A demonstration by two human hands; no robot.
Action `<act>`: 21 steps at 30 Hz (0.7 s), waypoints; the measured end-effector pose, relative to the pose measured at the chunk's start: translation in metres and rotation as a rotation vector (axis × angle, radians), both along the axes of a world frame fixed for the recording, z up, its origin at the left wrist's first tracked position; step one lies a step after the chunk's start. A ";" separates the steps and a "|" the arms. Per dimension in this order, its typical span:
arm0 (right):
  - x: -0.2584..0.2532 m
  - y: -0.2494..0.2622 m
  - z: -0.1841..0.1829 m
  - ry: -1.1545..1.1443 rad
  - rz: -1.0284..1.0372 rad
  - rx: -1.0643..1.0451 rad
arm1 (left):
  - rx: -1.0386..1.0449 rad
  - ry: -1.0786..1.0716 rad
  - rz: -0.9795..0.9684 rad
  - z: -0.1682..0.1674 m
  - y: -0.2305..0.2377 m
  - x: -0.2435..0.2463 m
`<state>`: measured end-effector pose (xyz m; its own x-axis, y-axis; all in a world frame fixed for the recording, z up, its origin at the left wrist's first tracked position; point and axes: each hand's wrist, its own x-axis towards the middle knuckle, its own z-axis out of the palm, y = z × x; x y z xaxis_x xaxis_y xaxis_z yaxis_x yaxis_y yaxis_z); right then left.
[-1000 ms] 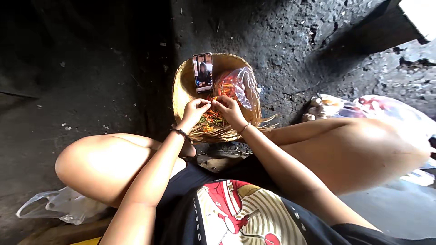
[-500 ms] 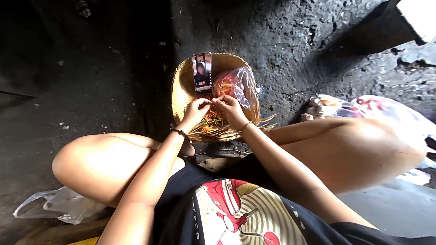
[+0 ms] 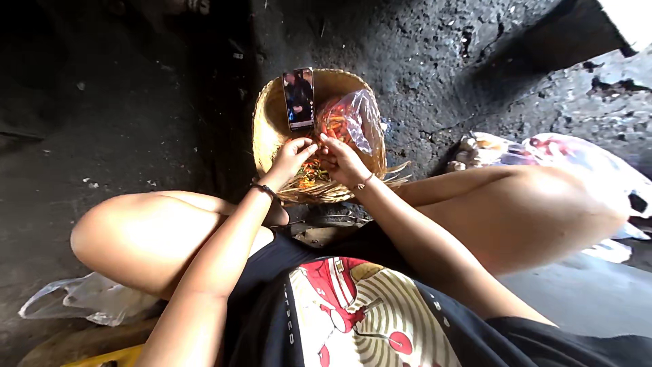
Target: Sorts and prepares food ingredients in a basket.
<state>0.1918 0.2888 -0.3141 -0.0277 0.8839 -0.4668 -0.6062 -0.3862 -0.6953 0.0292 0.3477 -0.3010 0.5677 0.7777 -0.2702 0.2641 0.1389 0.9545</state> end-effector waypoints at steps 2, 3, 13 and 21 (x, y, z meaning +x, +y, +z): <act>0.000 0.000 -0.003 -0.231 -0.022 0.039 | 0.180 0.106 -0.038 -0.004 -0.002 -0.001; 0.000 0.001 -0.005 -0.343 -0.029 0.051 | 0.279 0.148 -0.062 -0.006 -0.003 -0.002; 0.000 0.004 -0.005 -0.327 -0.036 0.143 | 0.377 0.091 -0.051 -0.007 -0.002 0.000; -0.001 0.001 -0.003 -0.234 -0.023 0.120 | 0.111 0.007 0.035 -0.001 -0.005 0.003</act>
<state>0.1911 0.2896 -0.3174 0.0898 0.9326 -0.3495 -0.4313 -0.2799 -0.8577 0.0321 0.3424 -0.3021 0.5379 0.8224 -0.1851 0.2674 0.0417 0.9627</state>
